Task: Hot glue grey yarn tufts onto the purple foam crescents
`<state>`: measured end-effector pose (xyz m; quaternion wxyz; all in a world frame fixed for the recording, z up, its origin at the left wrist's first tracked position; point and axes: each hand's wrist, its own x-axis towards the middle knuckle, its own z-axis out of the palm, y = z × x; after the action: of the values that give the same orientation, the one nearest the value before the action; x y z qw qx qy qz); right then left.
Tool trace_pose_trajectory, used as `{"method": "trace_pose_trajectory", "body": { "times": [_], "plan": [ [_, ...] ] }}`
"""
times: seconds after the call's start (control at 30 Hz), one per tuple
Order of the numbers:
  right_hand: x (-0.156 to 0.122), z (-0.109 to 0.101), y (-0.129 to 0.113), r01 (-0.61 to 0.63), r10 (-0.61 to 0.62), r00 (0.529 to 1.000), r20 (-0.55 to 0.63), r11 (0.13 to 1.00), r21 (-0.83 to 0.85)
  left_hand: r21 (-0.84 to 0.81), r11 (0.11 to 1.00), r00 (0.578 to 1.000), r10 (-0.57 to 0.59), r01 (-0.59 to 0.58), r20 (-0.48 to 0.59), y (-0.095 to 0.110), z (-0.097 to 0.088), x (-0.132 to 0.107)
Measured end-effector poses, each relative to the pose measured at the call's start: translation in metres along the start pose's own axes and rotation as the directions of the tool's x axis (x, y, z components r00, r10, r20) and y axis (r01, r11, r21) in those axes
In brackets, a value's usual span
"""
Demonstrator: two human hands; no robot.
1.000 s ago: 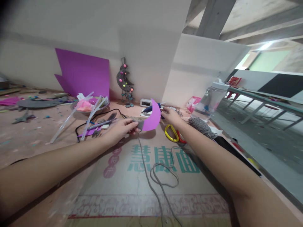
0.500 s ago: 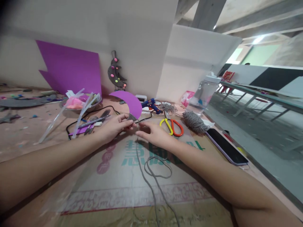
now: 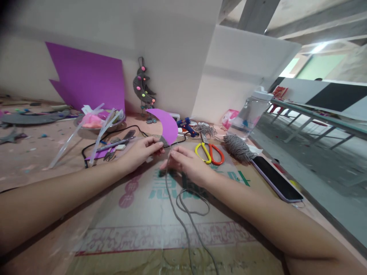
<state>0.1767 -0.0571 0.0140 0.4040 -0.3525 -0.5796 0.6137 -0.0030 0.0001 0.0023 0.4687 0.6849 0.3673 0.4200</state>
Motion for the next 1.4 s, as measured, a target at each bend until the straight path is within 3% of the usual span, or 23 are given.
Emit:
{"method": "trace_pose_trajectory", "body": {
  "times": [0.1, 0.23, 0.37, 0.5, 0.73, 0.8, 0.93, 1.03, 1.2, 1.4],
  "plan": [
    [-0.003, 0.004, 0.001, -0.063, 0.062, 0.998, 0.029, 0.998, 0.033, -0.071, 0.997, 1.0, -0.017, 0.016, -0.015, 0.002, 0.001, 0.0],
    [-0.007, 0.006, 0.0, -0.133, 0.148, 0.988, 0.036, 0.955, -0.263, -0.075, 0.997, 0.998, -0.037, 0.033, -0.05, 0.005, 0.002, -0.001],
    [-0.01, 0.01, -0.006, -0.054, 0.067, 0.998, -0.001, 0.795, -0.605, -0.014, 0.998, 0.995, -0.06, 0.059, -0.084, 0.01, 0.002, -0.002],
    [-0.009, 0.011, -0.008, 0.062, -0.051, 0.998, 0.039, 0.618, -0.784, -0.028, 0.997, 0.995, -0.075, 0.073, -0.071, 0.011, 0.002, -0.003],
    [-0.012, 0.009, -0.006, 0.146, -0.072, 0.989, 0.127, 0.468, -0.871, -0.001, 0.995, 0.992, -0.103, 0.103, -0.074, 0.007, 0.003, -0.002],
    [-0.016, 0.009, -0.012, 0.168, -0.079, 0.986, 0.149, 0.366, -0.915, 0.011, 0.995, 0.993, -0.101, 0.102, -0.063, 0.004, 0.002, -0.002],
    [-0.025, 0.011, -0.032, 0.211, -0.169, 0.966, 0.197, 0.064, -0.976, 0.169, 0.985, 0.999, -0.031, 0.034, -0.019, -0.001, 0.004, -0.004],
    [-0.029, 0.009, -0.044, 0.228, -0.232, 0.943, 0.239, -0.074, -0.971, 0.235, 0.971, 0.998, 0.032, -0.043, 0.05, -0.003, 0.007, -0.008],
    [-0.025, -0.006, -0.057, 0.183, -0.331, 0.918, 0.216, -0.127, -0.975, 0.177, 0.981, 0.987, 0.048, -0.075, 0.153, -0.003, 0.01, -0.01],
    [-0.018, -0.025, -0.072, 0.03, -0.365, 0.927, 0.085, -0.154, -0.988, 0.142, 0.989, 0.983, 0.017, -0.043, 0.182, 0.0, 0.009, -0.009]
  ]
}}
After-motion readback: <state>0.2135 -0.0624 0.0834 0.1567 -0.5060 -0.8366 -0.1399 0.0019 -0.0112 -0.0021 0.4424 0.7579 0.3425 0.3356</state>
